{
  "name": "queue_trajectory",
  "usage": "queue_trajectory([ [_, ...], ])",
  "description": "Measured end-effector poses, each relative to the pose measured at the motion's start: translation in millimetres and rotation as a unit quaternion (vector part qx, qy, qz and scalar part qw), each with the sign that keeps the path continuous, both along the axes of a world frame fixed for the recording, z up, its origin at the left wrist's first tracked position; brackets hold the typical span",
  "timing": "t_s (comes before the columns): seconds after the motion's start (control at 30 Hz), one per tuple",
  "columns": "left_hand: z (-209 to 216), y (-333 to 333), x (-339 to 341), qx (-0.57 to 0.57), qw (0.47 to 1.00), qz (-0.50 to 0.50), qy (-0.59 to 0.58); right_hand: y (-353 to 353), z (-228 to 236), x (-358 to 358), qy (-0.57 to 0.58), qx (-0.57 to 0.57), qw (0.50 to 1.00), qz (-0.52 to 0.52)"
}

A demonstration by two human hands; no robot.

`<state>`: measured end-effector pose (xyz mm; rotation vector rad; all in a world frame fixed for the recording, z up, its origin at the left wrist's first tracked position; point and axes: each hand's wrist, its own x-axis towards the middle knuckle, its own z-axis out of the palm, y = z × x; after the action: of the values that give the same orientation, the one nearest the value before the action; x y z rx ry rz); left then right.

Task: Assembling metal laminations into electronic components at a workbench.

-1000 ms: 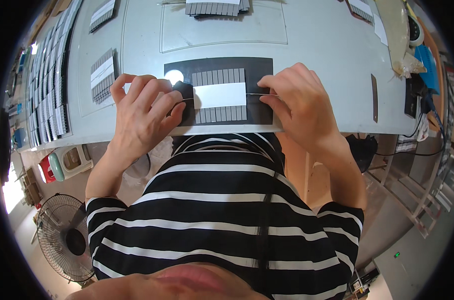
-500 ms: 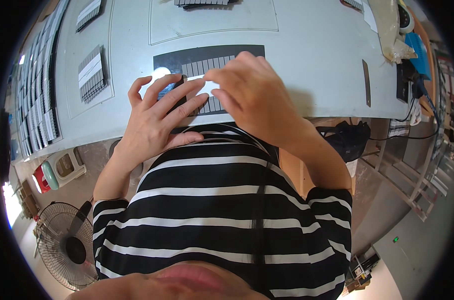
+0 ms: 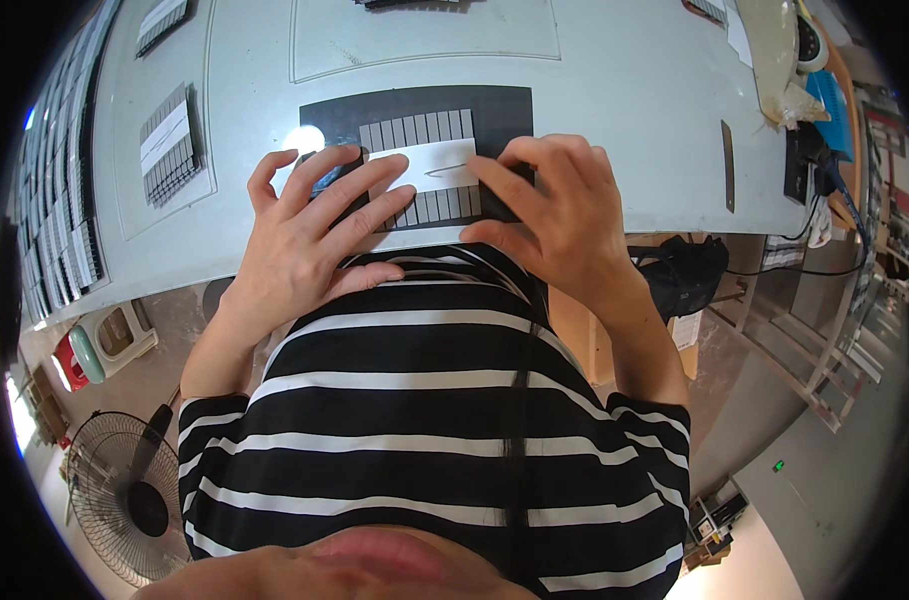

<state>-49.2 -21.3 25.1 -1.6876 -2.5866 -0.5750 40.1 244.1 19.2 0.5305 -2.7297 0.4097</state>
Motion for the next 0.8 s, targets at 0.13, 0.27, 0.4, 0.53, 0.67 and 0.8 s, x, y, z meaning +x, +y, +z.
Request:
queue_trajectory([
  [0.13, -1.3, -0.7, 1.2, -0.004, 1.000, 0.006, 0.001, -13.5, -2.0, -1.2, 0.018, 0.064, 0.998, 0.004],
  [0.27, -2.2, -2.0, 3.8, -0.010, 1.000, 0.012, 0.006, -31.1, -4.1, -0.6, 0.030, 0.085, 0.996, 0.020],
  [0.4, -3.3, -0.8, 6.3, 0.001, 1.000, 0.017, 0.017, -37.7, -8.4, 0.8, 0.045, 0.109, 0.993, 0.022],
  [0.53, 1.3, -10.2, 11.2, 0.017, 0.998, 0.056, 0.038, -35.4, -10.5, 0.9, 0.053, 0.122, 0.991, 0.015],
  [0.67, -19.3, -34.8, 25.5, 0.058, 0.963, 0.188, 0.185, -33.1, -13.2, 0.1, 0.058, 0.124, 0.990, 0.024],
  [0.8, -17.8, -25.1, 31.6, 0.034, 0.965, 0.204, 0.164, -32.6, -14.8, 0.4, 0.056, 0.111, 0.992, 0.025],
])
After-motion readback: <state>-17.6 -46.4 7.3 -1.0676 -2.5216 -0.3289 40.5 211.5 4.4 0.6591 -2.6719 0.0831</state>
